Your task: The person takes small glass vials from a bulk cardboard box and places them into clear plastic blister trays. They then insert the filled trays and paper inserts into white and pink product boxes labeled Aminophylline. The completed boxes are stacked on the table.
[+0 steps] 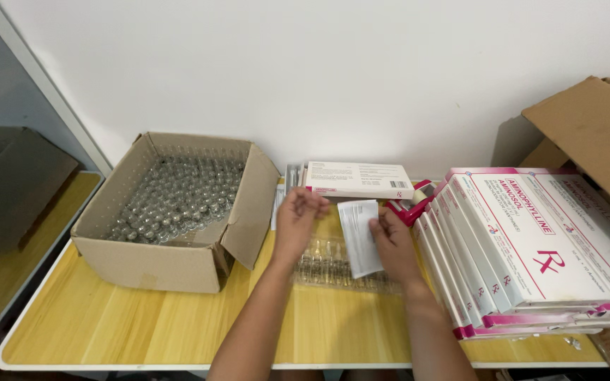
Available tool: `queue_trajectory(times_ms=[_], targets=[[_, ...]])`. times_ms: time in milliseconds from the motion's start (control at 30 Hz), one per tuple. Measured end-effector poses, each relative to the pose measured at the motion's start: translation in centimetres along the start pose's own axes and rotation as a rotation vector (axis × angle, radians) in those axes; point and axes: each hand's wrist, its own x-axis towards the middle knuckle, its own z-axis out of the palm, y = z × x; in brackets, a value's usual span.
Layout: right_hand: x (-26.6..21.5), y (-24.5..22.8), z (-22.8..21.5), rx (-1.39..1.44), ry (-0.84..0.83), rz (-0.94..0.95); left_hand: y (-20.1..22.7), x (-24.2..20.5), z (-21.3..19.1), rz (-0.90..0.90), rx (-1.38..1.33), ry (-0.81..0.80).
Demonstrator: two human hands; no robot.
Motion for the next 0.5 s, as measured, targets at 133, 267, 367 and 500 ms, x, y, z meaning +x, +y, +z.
queue_trajectory(times_ms=[133,267,367,500], targets=[[-0.7,-1.4,-0.9,-0.462,-0.151,0.057,-0.3,1.3,-1.8,0.134,-0.038,0.098],[-1.4,-3.0,1.4,-0.809,-0.266,-0.204,-1.1,1.3,-1.7,0.117,0.174,0.114],[-1.2,-3.8,2.8,-0.927,-0.270,-0.335,-1.1,0.6,-1.2,0.224,0.517,0.138],[-1.5,-5.1,3.2,-1.003,-0.411,-0.235,-0.9,-0.3,-1.2,0.574,0.828,0.119]])
